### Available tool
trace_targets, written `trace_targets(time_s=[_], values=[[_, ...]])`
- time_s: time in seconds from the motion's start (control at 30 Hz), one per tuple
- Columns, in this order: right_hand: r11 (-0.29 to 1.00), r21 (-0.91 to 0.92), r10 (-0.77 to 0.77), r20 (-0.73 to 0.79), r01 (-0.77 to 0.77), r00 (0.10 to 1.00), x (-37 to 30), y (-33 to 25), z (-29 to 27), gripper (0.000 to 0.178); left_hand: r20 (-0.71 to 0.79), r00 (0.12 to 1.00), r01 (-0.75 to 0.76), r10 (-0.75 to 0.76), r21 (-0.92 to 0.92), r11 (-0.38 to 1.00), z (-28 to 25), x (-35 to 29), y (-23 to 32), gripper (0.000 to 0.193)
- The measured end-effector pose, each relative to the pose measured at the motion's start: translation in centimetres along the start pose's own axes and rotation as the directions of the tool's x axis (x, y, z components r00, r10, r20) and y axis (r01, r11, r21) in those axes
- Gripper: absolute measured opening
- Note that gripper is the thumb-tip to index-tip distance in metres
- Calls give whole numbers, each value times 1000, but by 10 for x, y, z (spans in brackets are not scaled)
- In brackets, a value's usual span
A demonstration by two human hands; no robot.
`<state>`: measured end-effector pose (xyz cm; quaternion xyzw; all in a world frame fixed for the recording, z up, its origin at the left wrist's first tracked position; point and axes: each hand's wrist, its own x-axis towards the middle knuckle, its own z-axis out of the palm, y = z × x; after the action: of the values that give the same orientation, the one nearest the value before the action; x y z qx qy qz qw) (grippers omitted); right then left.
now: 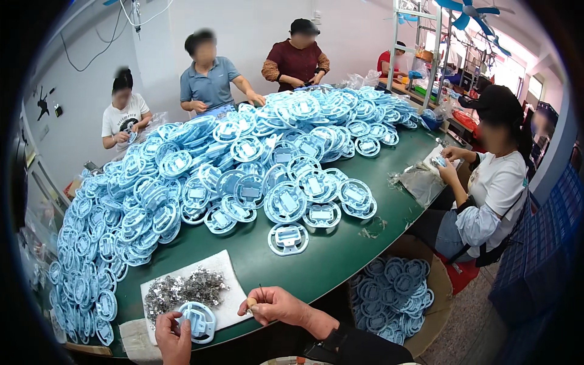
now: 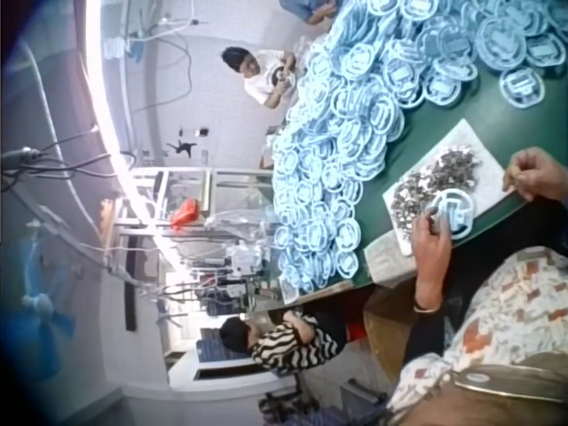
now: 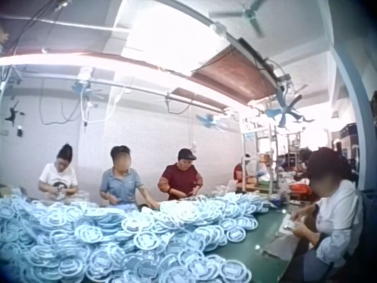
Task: The person repeatedly picks up light blue plastic rings and uses a small wooden-handled tool to press or adjust a central component. They handle the parts one at a time, placing finished units into a cardboard box. The process is repetitive and focused on manual assembly at a shared table.
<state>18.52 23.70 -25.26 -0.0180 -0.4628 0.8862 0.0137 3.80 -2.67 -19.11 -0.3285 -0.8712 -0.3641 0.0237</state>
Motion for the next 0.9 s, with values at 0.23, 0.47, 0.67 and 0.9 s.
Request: trace_targets(time_s=[0.23, 0.47, 0.67, 0.9], values=[[999, 32, 43, -5, -43, 999, 0, -3, 1, 11, -37, 994, -93, 98, 129, 987, 14, 5, -10, 39], [998, 44, 38, -3, -38, 999, 0, -1, 0, 10, 24, 998, -57, 54, 154, 986, 10, 9, -4, 54], [998, 22, 56, -30, -55, 998, 0, -3, 1, 9, 4, 999, -35, 35, 122, 992, 15, 9, -11, 60], [998, 40, 48, -25, -47, 999, 1, -1, 1, 9, 32, 999, 22, -17, -167, 986, 11, 15, -13, 57]])
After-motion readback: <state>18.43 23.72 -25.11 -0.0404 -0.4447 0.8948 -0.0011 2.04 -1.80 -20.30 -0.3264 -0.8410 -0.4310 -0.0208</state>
